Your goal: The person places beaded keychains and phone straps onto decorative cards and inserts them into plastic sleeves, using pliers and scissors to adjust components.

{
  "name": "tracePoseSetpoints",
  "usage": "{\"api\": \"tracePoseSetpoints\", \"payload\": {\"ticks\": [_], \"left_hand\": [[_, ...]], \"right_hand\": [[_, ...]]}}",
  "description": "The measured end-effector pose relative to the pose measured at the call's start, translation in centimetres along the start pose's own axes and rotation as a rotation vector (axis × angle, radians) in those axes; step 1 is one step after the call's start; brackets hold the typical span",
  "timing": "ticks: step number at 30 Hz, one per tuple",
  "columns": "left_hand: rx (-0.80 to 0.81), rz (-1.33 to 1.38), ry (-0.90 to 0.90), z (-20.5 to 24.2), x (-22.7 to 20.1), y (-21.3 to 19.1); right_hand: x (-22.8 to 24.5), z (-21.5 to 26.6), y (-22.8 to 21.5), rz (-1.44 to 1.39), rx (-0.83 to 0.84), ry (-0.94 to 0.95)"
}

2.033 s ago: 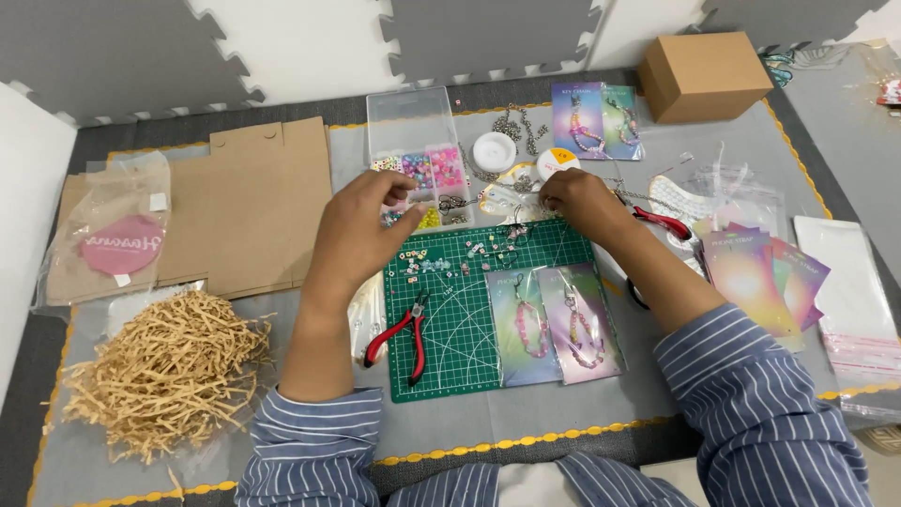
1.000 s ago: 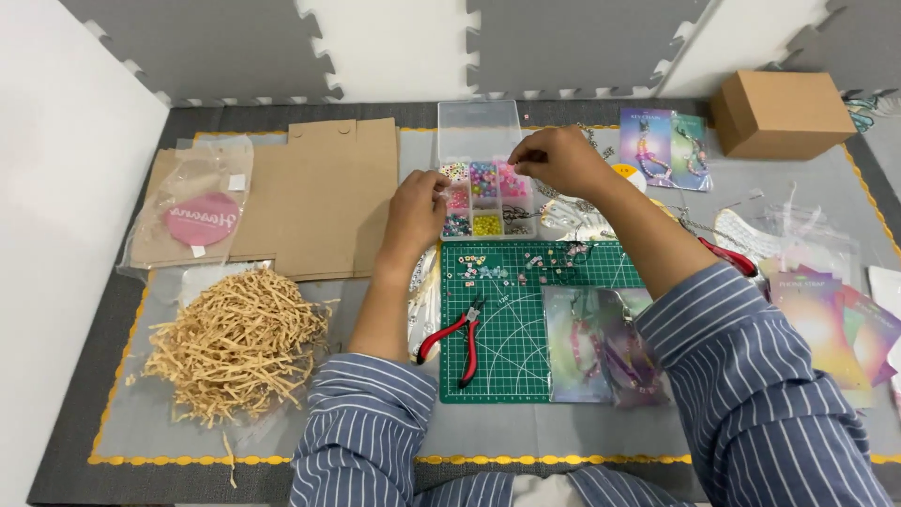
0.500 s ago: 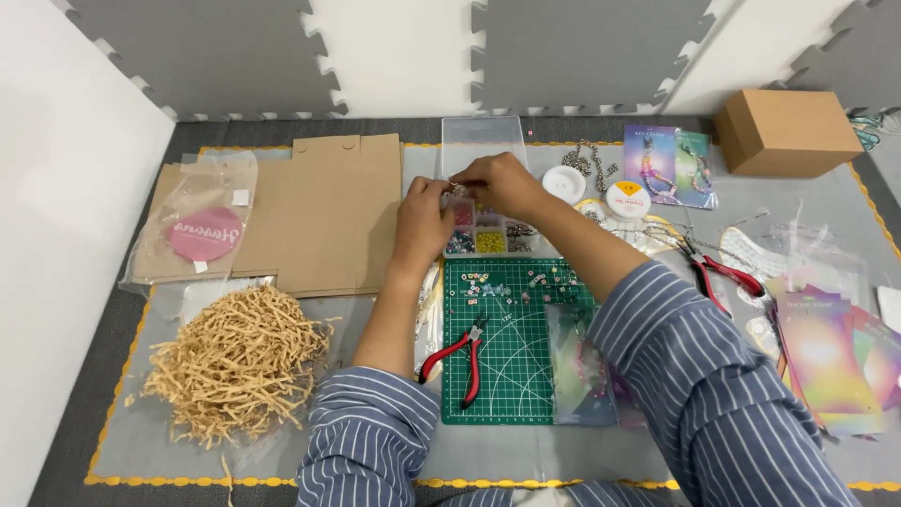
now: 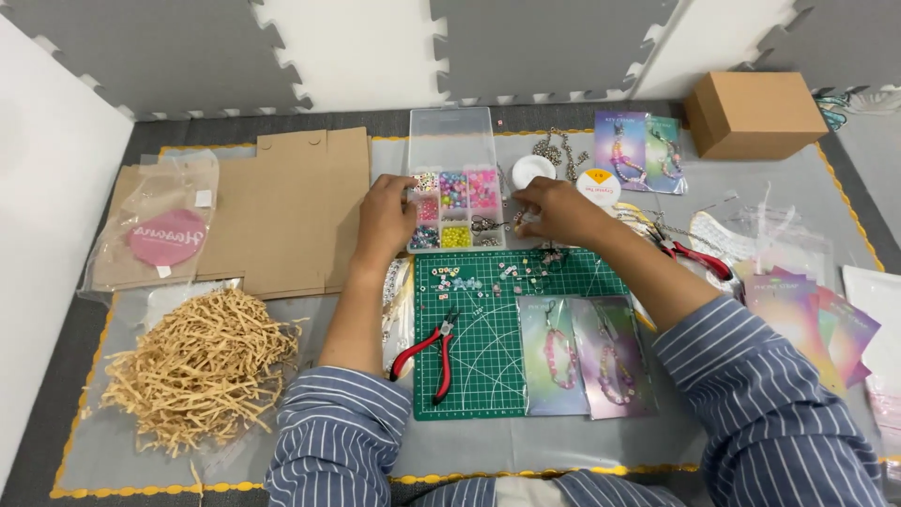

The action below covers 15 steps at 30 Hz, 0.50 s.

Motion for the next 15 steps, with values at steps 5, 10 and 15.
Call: {"api": "tracePoseSetpoints", "payload": {"ticks": [5,10,15], "left_hand": [[0.006,0.021,-0.005,-0.2,0.1,0.0],[0.017,0.023,-0.023,-0.1,-0.1,-0.2],[0.015,0.015,-0.014,-0.2,-0.1,-0.2]], "right_hand": [[-0.9,-1.2,2.6,0.039,0.002,-0.009],[-3.3,-2.6,4.7,0.067,-0.003,-0.048],[-3.6,-2.5,5.1,0.159,-0.018,-0.115]]}}
Point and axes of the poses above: each hand's wrist, its own z-axis away from the middle knuckle, its own y-axis out of the palm, x = y × z, the point moved 3 cm from there along -z, towards the middle knuckle, and after that the axes turned 10 degrees about -y, right-handed, at the moved point
